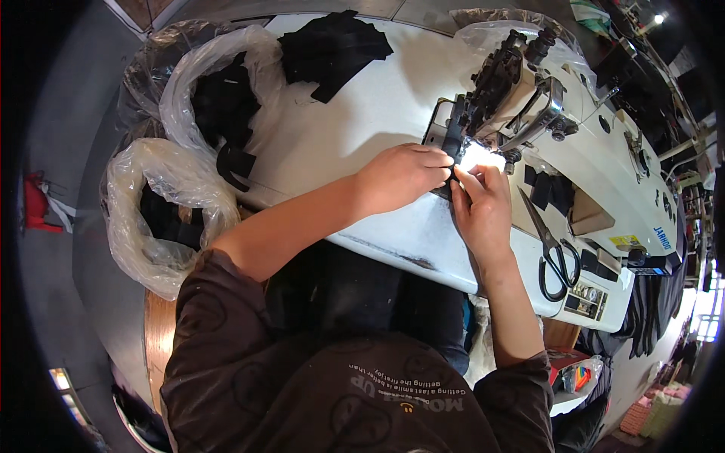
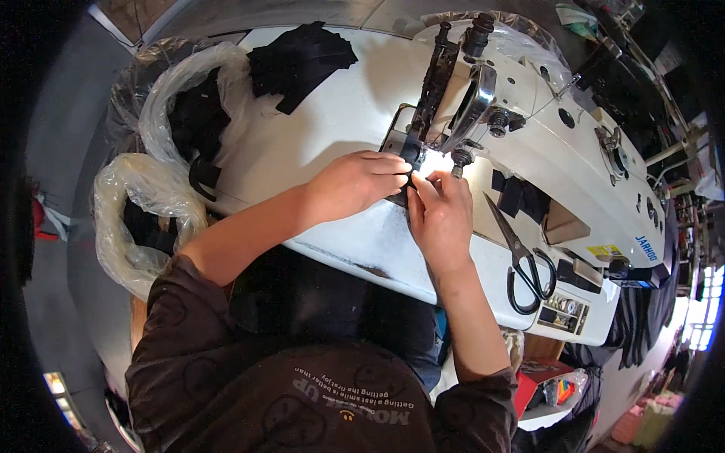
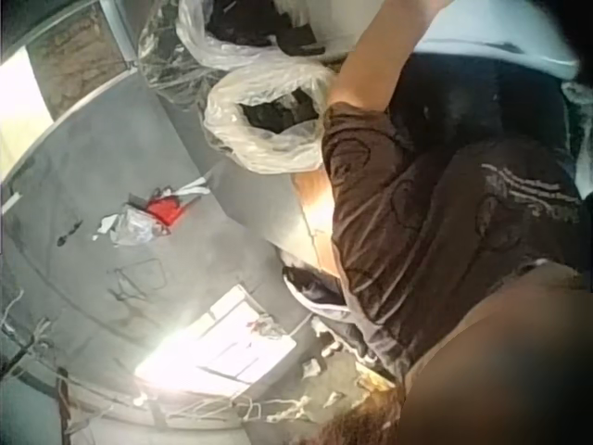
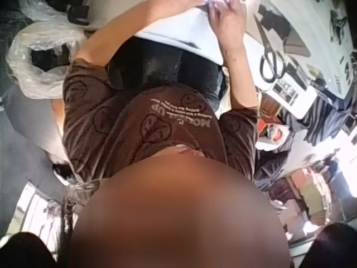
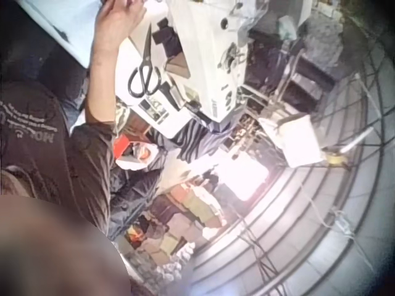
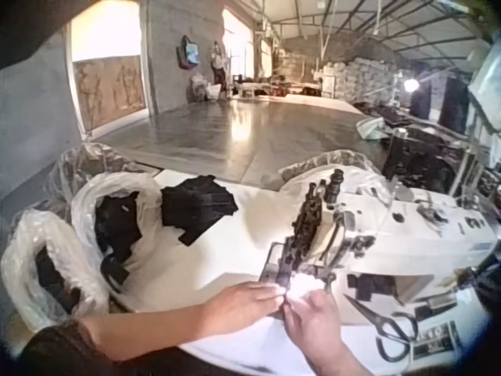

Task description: Sewing small black fabric pieces using an industrial sewing machine.

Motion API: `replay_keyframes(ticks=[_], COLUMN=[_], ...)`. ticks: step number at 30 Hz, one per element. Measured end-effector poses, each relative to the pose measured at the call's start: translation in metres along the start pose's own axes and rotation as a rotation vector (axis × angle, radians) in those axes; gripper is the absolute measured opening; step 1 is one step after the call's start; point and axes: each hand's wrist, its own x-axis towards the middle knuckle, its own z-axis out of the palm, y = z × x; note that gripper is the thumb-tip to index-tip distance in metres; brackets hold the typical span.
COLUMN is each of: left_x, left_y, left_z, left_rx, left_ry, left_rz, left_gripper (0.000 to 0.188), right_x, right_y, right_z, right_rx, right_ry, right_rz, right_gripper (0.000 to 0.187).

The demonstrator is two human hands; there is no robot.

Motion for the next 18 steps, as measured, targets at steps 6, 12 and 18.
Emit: replay_keyframes(ticks=[6, 12, 18], left_x=[0.012, 0.024, 0.035], left_y=[-0.01, -0.04, -0.052], left_z=[0.003, 0.026, 0.034], left_rx=[0.013, 0.038, 0.031], left_ry=[0.008, 0.076, 0.084], left_rz=[0.013, 0.0, -0.069], left_gripper=[0.014, 0.02, 0.026], right_x=[0.005, 0.003, 0.007], right_y=[0.004, 0.007, 0.006], right_z=[0.001, 0.004, 0.007], right_rx=[-0.103, -0.096, -0.141], right_ry=[0.004, 0.022, 0.038], right_rz=[-0.02, -0.058, -0.021], right_gripper=[0.026, 0.027, 0.026])
